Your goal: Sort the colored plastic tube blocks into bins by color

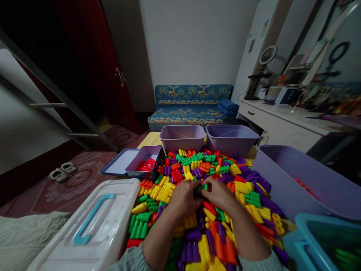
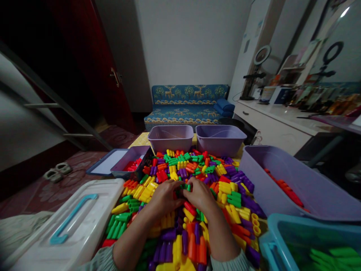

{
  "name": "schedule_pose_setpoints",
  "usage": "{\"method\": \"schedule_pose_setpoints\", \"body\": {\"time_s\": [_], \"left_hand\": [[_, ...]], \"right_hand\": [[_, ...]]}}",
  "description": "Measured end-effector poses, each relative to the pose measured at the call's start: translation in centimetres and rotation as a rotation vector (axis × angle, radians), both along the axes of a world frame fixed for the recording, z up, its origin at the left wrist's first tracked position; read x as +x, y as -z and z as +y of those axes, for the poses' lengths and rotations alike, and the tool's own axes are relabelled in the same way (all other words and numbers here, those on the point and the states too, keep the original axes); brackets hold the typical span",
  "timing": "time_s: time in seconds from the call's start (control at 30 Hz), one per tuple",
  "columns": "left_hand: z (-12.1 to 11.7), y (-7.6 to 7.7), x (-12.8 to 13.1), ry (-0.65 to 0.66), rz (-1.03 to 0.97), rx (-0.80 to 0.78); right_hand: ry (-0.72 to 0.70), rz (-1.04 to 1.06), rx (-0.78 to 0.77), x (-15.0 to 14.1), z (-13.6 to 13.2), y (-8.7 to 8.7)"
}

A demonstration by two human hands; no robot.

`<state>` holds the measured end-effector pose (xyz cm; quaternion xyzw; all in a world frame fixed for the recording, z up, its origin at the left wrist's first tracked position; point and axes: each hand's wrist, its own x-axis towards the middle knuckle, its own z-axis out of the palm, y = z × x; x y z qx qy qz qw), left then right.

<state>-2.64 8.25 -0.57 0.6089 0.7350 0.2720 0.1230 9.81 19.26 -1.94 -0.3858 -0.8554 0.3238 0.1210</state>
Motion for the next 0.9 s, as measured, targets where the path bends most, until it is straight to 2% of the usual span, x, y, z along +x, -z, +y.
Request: {"method": "schedule_pose_setpoints", "body": {"time_s": [0.13, 0.23, 0.4, 0.47, 0.57, 0.73, 0.9], "left_hand": [[0.3, 0.8, 0.0, -0.001, -0.133, 0.063], [0.6, 1.4, 0.0, -0.017, -0.269, 0.131], [0.9, 1.2, 0.0, -0.085, -0.421, 0.308], [0.9, 0.9, 0.0, -0.113, -0.505, 0.357], [0.9, 0.6, 0.2, -0.126, -0.642, 0.388], [1.2, 0.8, 0.3, -0.125, -0.977, 0.436], [1.4, 0.8, 0.0, -0.137, -1.096, 0.462]], "right_hand": [[-0.053, 0.24, -0.246, -0.4, -0.2, 0.6], [-0.07, 0.38, -0.359, -0.6, -0.2, 0.3], [-0.028, 0.564, -0.374, -0.6, 0.0, -0.4], [0.017, 0.653, -0.426, -0.6, 0.0, -0.7], [0.068, 0.741, -0.517, -0.6, -0.3, -1.3], [0.078, 0.792, -0.542, -0.6, -0.8, -2.3], [0.13, 0.838, -0.546, -0.5, -0.9, -2.8]]}}
